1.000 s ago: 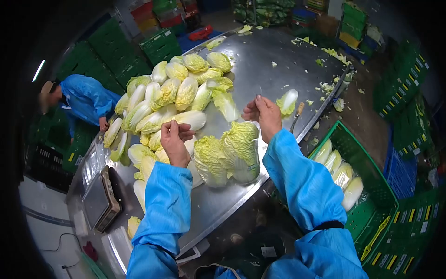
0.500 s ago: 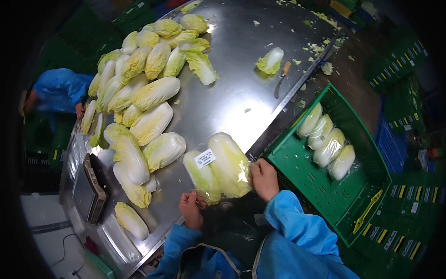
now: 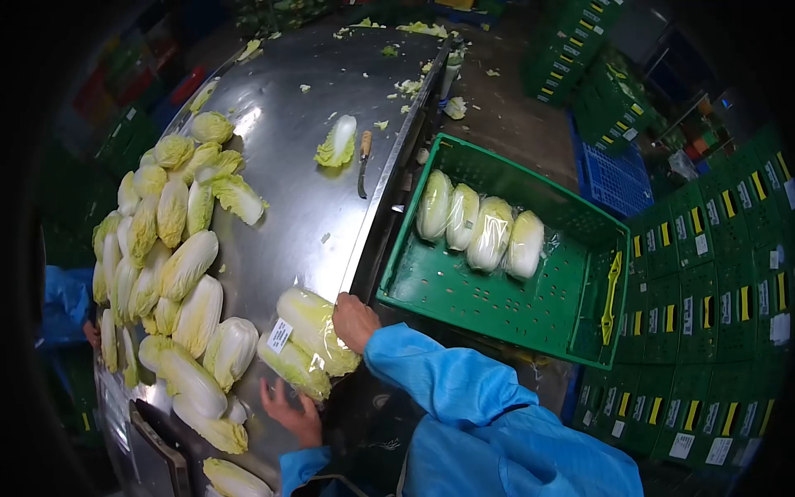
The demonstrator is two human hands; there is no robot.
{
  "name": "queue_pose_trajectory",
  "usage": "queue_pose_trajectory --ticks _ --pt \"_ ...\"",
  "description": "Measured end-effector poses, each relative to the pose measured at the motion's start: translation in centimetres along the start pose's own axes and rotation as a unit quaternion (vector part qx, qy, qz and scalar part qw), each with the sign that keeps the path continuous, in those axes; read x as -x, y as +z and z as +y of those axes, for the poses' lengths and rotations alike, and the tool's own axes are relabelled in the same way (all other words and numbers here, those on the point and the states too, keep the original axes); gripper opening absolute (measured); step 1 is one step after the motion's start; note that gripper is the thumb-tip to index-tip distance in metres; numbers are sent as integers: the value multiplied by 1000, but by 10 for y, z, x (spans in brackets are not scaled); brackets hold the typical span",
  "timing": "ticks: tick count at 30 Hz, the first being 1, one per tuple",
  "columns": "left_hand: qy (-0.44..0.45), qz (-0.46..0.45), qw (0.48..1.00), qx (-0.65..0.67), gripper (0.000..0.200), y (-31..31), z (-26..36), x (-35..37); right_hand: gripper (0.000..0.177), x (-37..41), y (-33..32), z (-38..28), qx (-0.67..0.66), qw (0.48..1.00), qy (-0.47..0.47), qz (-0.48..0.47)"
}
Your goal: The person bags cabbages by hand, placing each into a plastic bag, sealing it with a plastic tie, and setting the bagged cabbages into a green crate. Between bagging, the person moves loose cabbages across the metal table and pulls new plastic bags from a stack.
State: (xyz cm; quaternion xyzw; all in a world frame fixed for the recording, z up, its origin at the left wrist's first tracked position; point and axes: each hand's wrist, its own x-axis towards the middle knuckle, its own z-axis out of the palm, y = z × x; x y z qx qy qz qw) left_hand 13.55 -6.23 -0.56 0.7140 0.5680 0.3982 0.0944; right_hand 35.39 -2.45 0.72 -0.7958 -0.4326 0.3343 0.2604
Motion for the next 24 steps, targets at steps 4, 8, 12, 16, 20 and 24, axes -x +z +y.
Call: queue_pose_trajectory --ticks 4,8,12,16,20,24 --pt "224 -196 953 -58 64 0 -46 9 30 -7 7 10 -53 999 -7 -9" --pt "204 -260 944 21 70 -2 -51 -1 27 -15 11 22 -91 995 39 -15" --pt "103 -286 952 42 76 -38 -42 -18 22 -27 24 40 291 937 -161 -104" --pt "158 -144 977 15 69 -88 -18 -60 20 -7 6 14 -31 999 -12 42" --pt "305 -245 914 111 50 -57 34 -81 28 -6 2 16 -19 999 -30 0" --pt "160 -315 933 63 42 18 -34 -40 27 -6 6 22 -18 999 -32 -1"
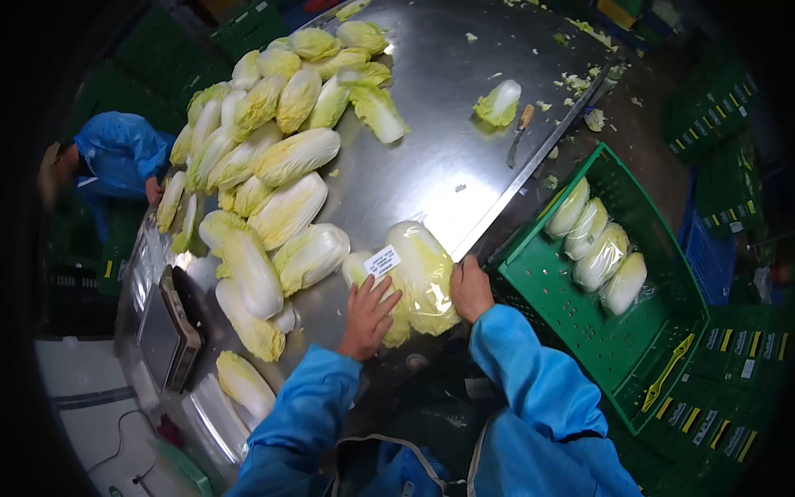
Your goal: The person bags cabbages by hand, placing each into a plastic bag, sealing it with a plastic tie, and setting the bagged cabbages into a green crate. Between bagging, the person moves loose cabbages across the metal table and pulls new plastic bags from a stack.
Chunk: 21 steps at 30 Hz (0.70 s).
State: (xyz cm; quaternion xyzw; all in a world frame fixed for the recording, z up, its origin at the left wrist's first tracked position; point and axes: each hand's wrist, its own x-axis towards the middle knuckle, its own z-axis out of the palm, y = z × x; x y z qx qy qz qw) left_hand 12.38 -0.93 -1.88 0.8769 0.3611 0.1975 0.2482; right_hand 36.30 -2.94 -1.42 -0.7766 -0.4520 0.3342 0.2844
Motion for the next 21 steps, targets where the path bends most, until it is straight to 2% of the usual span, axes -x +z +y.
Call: queue_pose_trajectory --ticks 2,4,6,8,10,12,14,16,17,18,19,20,21 --pt "-7 -18 1000 14 41 9 1 10 26 7 10 12 -7 1000 22 13" --pt "-1 79 995 65 38 24 -13 10 24 -4 20 32 -100 994 -37 27" --pt "14 108 991 79 35 29 -25 16 22 -14 43 59 -137 981 -91 107" --pt "37 79 993 75 34 17 -38 33 21 -9 38 57 -239 971 -19 26" --pt "83 -23 995 -50 41 -8 -47 42 22 -1 21 31 -266 964 2 -7" --pt "116 -43 989 -84 44 -12 -55 40 22 -5 27 32 -360 932 22 -38" --pt "146 -60 980 -125 47 -13 -56 36 25 -7 28 30 -330 943 36 -29" --pt "150 7 988 -46 50 -10 -45 30 25 -1 18 11 -473 860 170 -85" --pt "157 6 986 -49 50 -2 -53 25 29 -6 28 12 -501 846 167 -67" --pt "120 79 989 -24 51 13 -68 18 29 -8 26 2 -507 844 163 -64" --pt "82 151 985 3 51 14 -71 12 31 -8 17 -14 -525 822 195 -109" --pt "85 149 985 0 51 9 -79 5 32 -8 8 -29 -540 796 228 -153" --pt "35 119 991 52 55 -3 -76 -17 32 -5 -11 -54 -522 801 247 -160"
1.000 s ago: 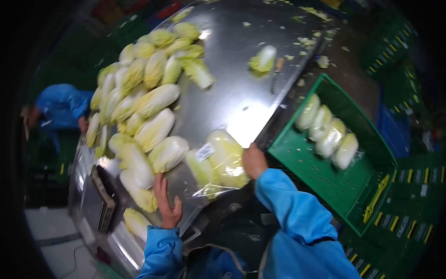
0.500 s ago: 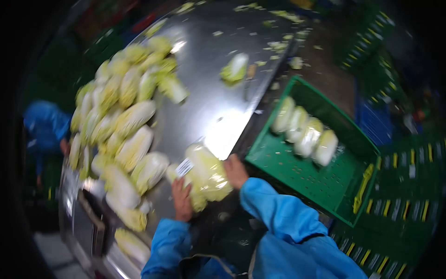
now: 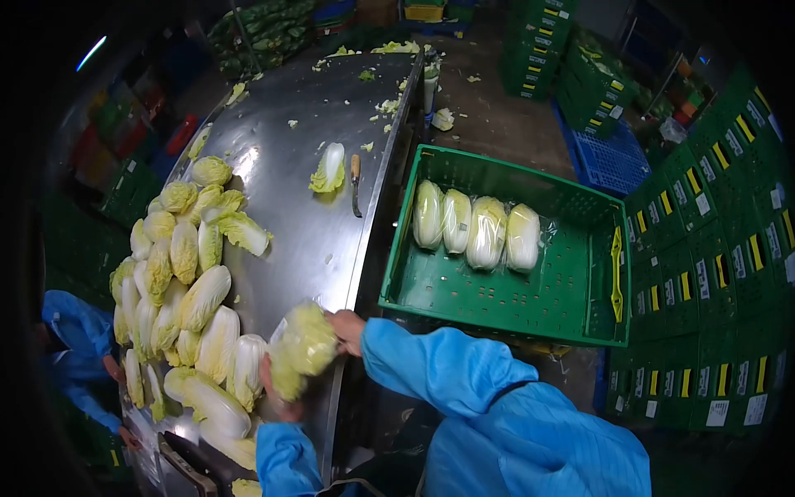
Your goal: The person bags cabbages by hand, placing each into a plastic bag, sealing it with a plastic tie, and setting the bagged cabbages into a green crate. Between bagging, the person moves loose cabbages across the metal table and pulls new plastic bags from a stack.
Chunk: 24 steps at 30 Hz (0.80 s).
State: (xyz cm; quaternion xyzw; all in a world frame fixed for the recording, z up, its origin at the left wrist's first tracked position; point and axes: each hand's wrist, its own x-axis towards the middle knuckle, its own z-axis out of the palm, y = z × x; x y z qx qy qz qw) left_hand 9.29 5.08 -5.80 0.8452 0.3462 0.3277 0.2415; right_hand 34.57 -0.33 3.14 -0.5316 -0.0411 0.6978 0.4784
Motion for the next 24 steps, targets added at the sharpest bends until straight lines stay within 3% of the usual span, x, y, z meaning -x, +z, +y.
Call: queue_pose_trajectory --ticks 1,3,5,7,9,11,13,15,16,17,18,20,21,23,24 --pt "-25 -11 999 26 57 -9 -2 -14 29 -12 8 -3 -57 998 9 28" --pt "-96 -33 990 100 54 -30 -9 -35 25 -48 2 -5 -162 984 19 -69" --pt "-135 -49 978 151 49 -46 3 -47 22 -21 16 -20 -166 983 4 -75" --pt "-192 53 959 202 38 -65 27 -59 21 6 20 -27 -129 990 26 -59" --pt "-200 29 955 219 40 -86 41 -68 24 39 8 -22 -106 991 2 -83" --pt "-208 9 949 235 41 -101 57 -71 24 75 -13 -23 16 986 -68 -153" --pt "-239 22 930 279 44 -108 73 -67 23 110 -49 -34 117 980 -160 -33" --pt "-262 37 918 295 45 -109 74 -59 27 100 -120 -42 278 877 -362 149" --pt "-254 48 910 324 45 -110 83 -59 35 91 -164 -48 397 804 -385 218" --pt "-246 58 902 351 44 -109 92 -61 44 80 -201 -52 505 712 -399 281" --pt "-242 59 899 359 41 -105 100 -66 44 68 -226 -51 503 713 -401 280" --pt "-254 28 902 349 40 -95 109 -81 72 42 -267 -56 660 590 -291 363" --pt "-267 -3 901 341 39 -88 115 -90 72 25 -285 -60 658 592 -296 359" --pt "-287 0 897 336 45 -58 158 -118 95 -5 -316 -69 697 557 -224 391" --pt "-309 -2 890 336 52 -37 181 -134 106 -13 -332 -76 710 575 -170 368"
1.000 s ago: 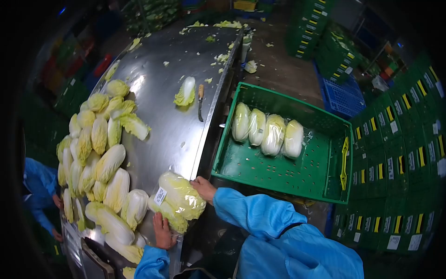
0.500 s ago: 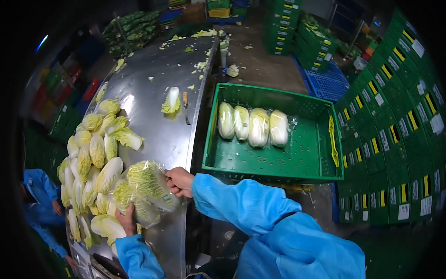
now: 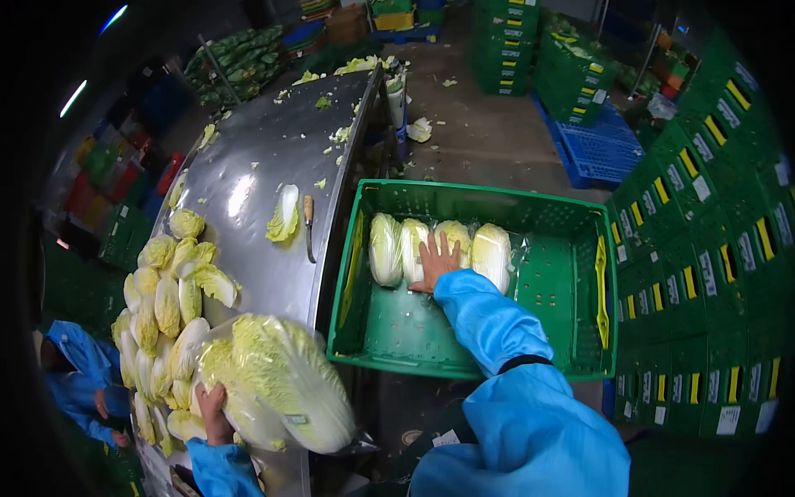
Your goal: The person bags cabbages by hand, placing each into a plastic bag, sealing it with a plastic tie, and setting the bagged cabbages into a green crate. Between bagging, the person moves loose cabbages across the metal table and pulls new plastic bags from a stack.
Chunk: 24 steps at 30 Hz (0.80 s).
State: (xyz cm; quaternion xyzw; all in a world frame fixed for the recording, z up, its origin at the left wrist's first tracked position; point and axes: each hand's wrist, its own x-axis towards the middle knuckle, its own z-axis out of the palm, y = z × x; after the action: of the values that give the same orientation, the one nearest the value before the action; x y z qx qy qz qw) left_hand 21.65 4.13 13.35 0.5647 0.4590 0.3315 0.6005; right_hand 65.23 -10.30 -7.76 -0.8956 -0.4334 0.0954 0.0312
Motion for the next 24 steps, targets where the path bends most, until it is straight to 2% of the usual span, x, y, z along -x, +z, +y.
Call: queue_pose_trajectory --ticks 1,3,5,7,8,9,11,12,13,15,16,18,19,20,21,22,23,24 --pt "-3 6 1000 -11 52 26 3 -9 106 -4 5 12 -10 1000 -5 -6" --pt "10 -86 996 -24 42 75 2 -35 107 -2 14 31 40 999 -11 -2" --pt "-9 -179 983 -48 35 125 -1 -63 107 5 19 40 29 999 -10 -21" --pt "-4 -222 974 -42 32 181 -14 -85 108 10 12 49 13 999 24 -27" --pt "-16 -246 968 -37 32 208 -24 -96 96 15 2 53 -23 999 35 -34" --pt "-31 -270 962 -33 31 233 -36 -105 96 17 7 59 -26 998 35 -37" --pt "-41 -303 952 -13 31 285 -70 -125 69 24 18 81 -46 997 62 -16" --pt "-48 -316 947 -42 33 309 -78 -131 54 25 46 97 -155 983 88 50" --pt "-54 -329 940 -70 34 328 -88 -138 54 28 43 100 -153 983 91 46" --pt "-68 -346 934 -62 36 345 -119 -153 54 33 37 105 -257 957 131 33" --pt "-78 -318 944 -35 34 344 -129 -158 57 31 38 106 -185 978 95 25" --pt "-97 -284 954 0 31 328 -136 -160 60 19 59 100 -171 970 6 176" --pt "-102 -275 956 11 29 317 -128 -156 60 17 7 85 -187 982 4 18" --pt "-105 -268 957 20 30 310 -120 -152 57 6 24 84 -109 991 -67 49" --pt "-112 -260 959 28 30 306 -114 -146 56 -2 13 85 -101 988 -110 28" --pt "-120 -262 957 21 30 305 -111 -139 55 -12 63 87 211 967 -89 111" --pt "-111 -291 950 -33 32 305 -108 -137 55 -18 84 90 363 917 -79 148" --pt "-100 -317 939 -86 34 307 -106 -138 55 -25 84 89 503 842 -60 184"
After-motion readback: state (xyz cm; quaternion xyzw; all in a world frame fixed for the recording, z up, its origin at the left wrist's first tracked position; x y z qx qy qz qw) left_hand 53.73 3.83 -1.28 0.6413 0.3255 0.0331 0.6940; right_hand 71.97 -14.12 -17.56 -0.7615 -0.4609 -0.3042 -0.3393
